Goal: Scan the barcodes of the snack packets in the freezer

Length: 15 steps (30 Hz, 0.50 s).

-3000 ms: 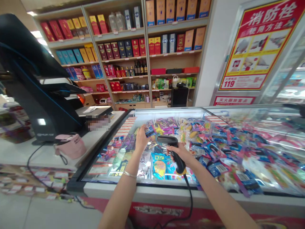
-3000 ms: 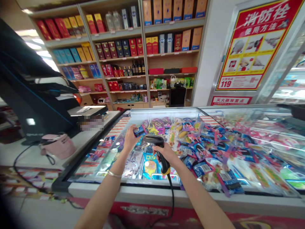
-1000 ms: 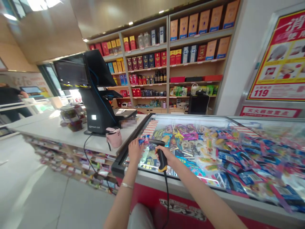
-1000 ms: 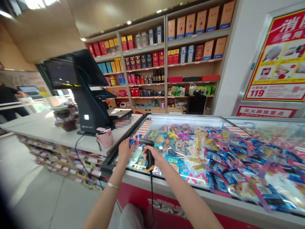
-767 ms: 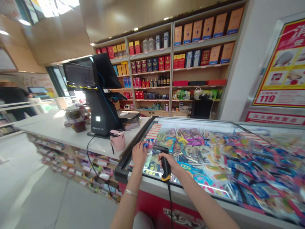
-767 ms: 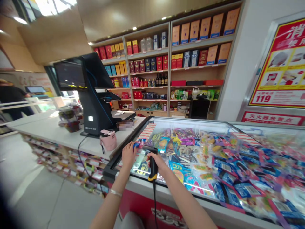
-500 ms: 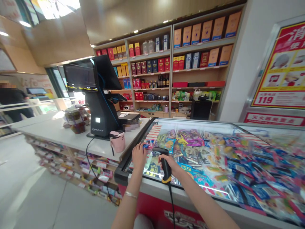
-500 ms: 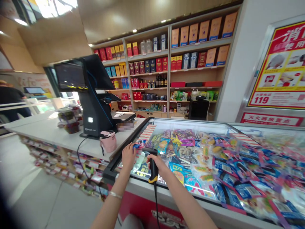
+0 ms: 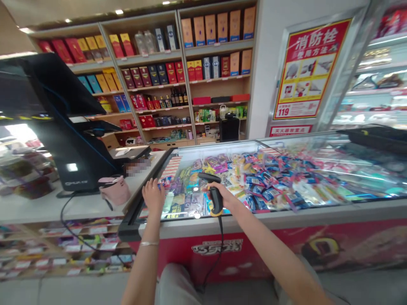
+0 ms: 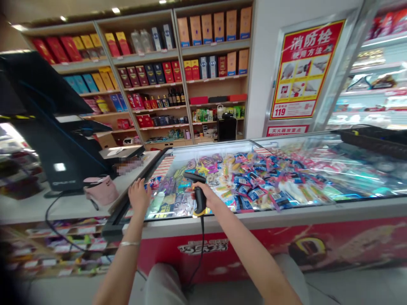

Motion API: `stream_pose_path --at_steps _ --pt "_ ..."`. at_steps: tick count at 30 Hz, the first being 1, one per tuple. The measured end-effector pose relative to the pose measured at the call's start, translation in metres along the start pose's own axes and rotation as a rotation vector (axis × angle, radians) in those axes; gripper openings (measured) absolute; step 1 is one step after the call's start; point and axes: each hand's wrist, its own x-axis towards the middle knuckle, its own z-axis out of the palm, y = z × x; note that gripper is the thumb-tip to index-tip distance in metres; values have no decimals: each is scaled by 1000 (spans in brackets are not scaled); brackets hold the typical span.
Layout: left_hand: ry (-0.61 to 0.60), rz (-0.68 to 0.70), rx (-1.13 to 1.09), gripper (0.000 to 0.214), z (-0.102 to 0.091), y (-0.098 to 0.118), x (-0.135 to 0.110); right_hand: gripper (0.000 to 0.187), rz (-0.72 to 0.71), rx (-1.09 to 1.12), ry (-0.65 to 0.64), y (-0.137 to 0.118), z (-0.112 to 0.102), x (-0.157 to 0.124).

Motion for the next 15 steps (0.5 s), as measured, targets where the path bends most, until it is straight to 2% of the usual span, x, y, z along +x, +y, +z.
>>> stream_pose_path --at_steps 3,7,9,12,15 --pt "-42 52 -123 40 -1 57 2 11 -153 16 132 -37 -39 -29" --pt "-287 241 -263 37 7 152 -16 15 -263 -5 297 -68 -87 -64" --pt "-397 278 -256 36 16 188 -31 15 -291 -69 352 -72 -108 -80" --pt "-523 284 -240 39 33 219 -50 13 -292 -131 425 -69 -135 -99" --pt "-594 288 -269 43 51 227 -58 12 -300 -114 488 -62 -155 -108"
